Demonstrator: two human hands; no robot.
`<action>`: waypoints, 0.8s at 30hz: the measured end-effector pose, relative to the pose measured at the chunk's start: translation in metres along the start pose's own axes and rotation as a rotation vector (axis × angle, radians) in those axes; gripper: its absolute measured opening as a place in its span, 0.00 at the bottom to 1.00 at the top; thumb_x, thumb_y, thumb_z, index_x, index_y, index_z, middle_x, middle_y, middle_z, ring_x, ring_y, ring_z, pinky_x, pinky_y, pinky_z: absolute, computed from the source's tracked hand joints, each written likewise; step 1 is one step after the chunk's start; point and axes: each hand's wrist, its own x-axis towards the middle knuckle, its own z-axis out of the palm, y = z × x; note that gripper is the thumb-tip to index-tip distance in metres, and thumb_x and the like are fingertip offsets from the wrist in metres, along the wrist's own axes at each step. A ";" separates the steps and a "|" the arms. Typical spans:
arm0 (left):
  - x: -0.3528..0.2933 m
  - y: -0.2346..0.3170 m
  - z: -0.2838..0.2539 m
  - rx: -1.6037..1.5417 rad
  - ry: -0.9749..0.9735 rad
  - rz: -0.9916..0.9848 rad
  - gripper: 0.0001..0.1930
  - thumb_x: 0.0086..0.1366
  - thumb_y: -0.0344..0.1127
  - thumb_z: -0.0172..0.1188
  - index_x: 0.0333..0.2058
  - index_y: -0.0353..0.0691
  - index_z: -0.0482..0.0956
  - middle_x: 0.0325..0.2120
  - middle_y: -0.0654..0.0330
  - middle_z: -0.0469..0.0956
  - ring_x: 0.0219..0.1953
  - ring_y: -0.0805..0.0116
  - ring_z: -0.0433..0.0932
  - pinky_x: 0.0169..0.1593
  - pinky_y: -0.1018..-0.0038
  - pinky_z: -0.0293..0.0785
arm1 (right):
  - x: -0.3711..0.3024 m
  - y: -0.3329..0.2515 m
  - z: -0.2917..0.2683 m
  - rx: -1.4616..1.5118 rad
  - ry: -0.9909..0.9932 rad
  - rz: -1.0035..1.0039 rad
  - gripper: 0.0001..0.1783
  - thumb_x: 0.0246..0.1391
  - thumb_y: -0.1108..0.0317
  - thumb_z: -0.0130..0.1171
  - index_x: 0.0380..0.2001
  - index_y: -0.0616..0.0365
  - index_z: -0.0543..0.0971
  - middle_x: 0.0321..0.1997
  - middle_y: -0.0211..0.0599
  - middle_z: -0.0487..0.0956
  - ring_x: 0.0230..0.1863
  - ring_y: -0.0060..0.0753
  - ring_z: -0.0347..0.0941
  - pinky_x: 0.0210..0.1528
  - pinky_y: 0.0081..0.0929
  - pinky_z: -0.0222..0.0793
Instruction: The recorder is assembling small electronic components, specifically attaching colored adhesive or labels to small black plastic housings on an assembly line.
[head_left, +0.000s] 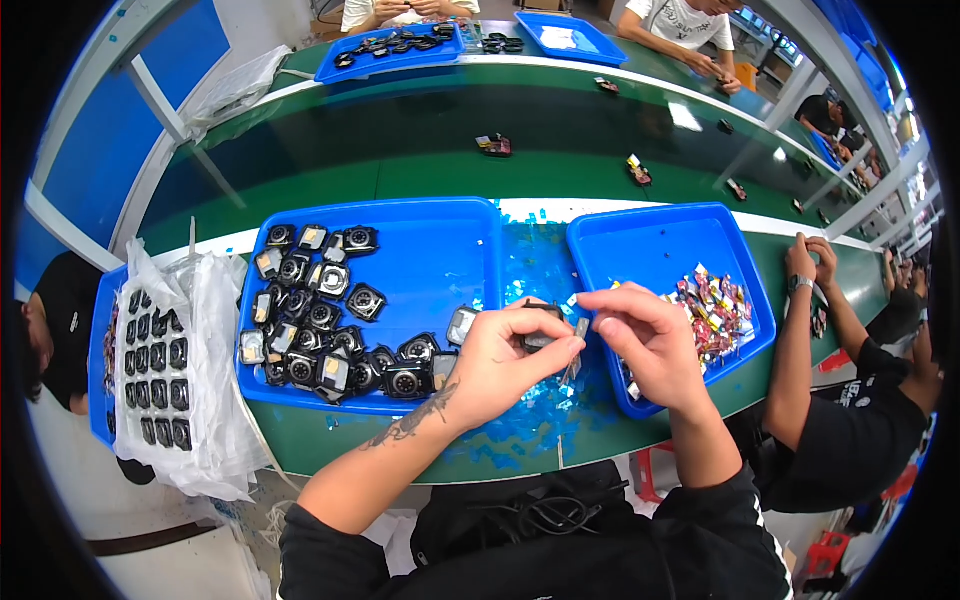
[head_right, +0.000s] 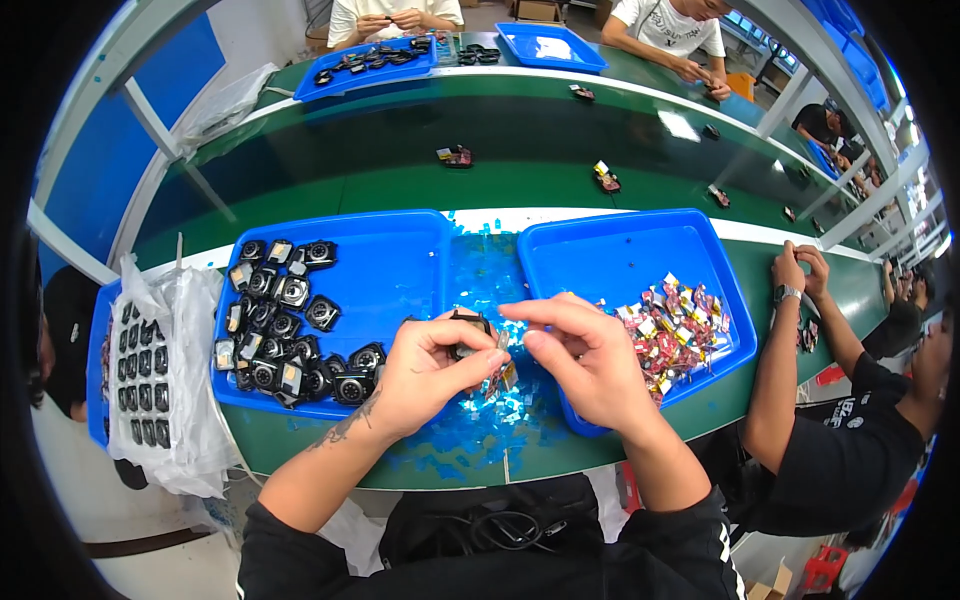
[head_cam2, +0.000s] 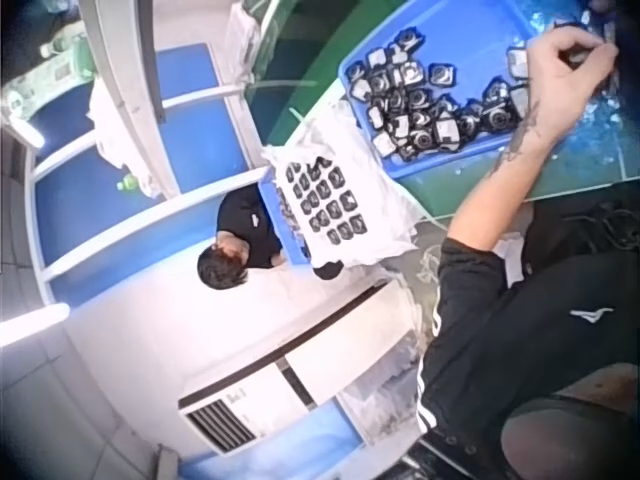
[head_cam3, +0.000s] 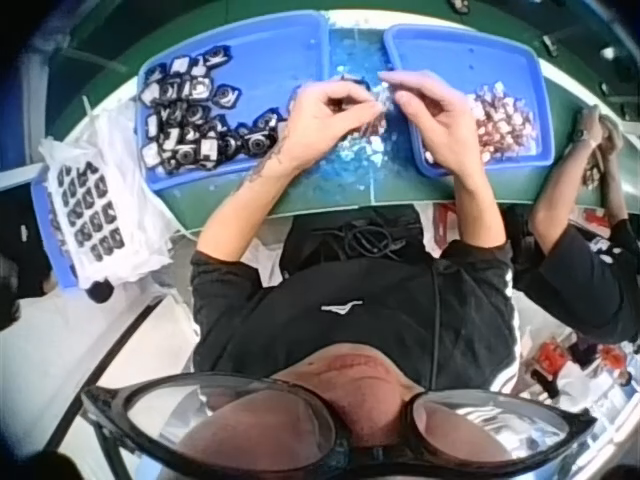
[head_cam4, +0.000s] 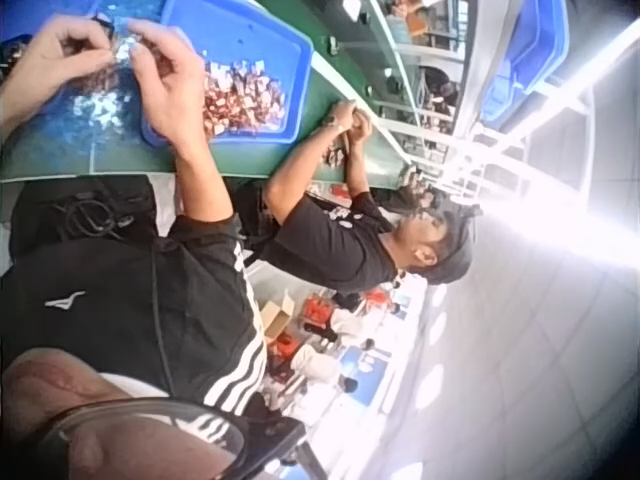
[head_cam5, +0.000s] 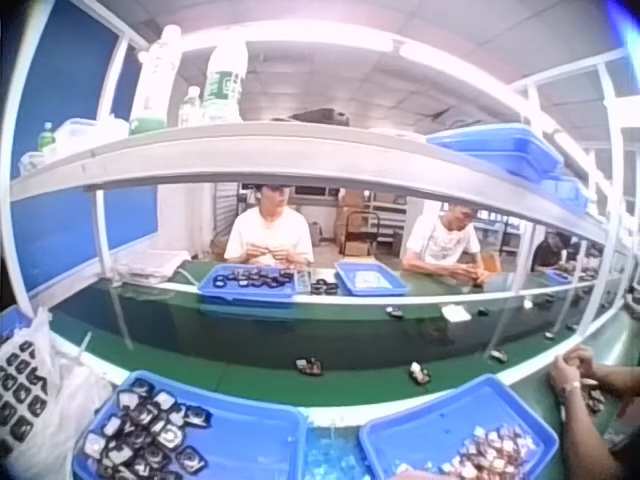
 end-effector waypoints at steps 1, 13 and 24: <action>0.001 -0.001 0.000 -0.023 -0.054 -0.020 0.04 0.60 0.26 0.64 0.31 0.31 0.81 0.31 0.61 0.75 0.34 0.78 0.75 0.36 0.81 0.73 | 0.002 0.004 0.000 0.111 -0.055 -0.090 0.13 0.56 0.78 0.57 0.45 0.62 0.80 0.38 0.36 0.77 0.38 0.22 0.73 0.36 0.20 0.70; 0.006 -0.020 0.006 0.280 0.240 0.197 0.28 0.66 0.19 0.44 0.65 0.38 0.54 0.53 0.51 0.69 0.52 0.68 0.72 0.54 0.73 0.69 | 0.000 -0.004 0.009 0.119 0.076 0.033 0.03 0.59 0.78 0.54 0.36 0.64 0.74 0.34 0.32 0.76 0.34 0.17 0.73 0.35 0.16 0.73; 0.003 -0.013 0.005 -0.161 0.059 0.065 0.23 0.67 0.20 0.50 0.61 0.31 0.63 0.54 0.52 0.72 0.55 0.70 0.73 0.56 0.77 0.70 | 0.012 -0.022 0.025 -0.043 0.142 -0.030 0.09 0.51 0.80 0.61 0.37 0.65 0.79 0.33 0.38 0.82 0.33 0.26 0.79 0.36 0.21 0.76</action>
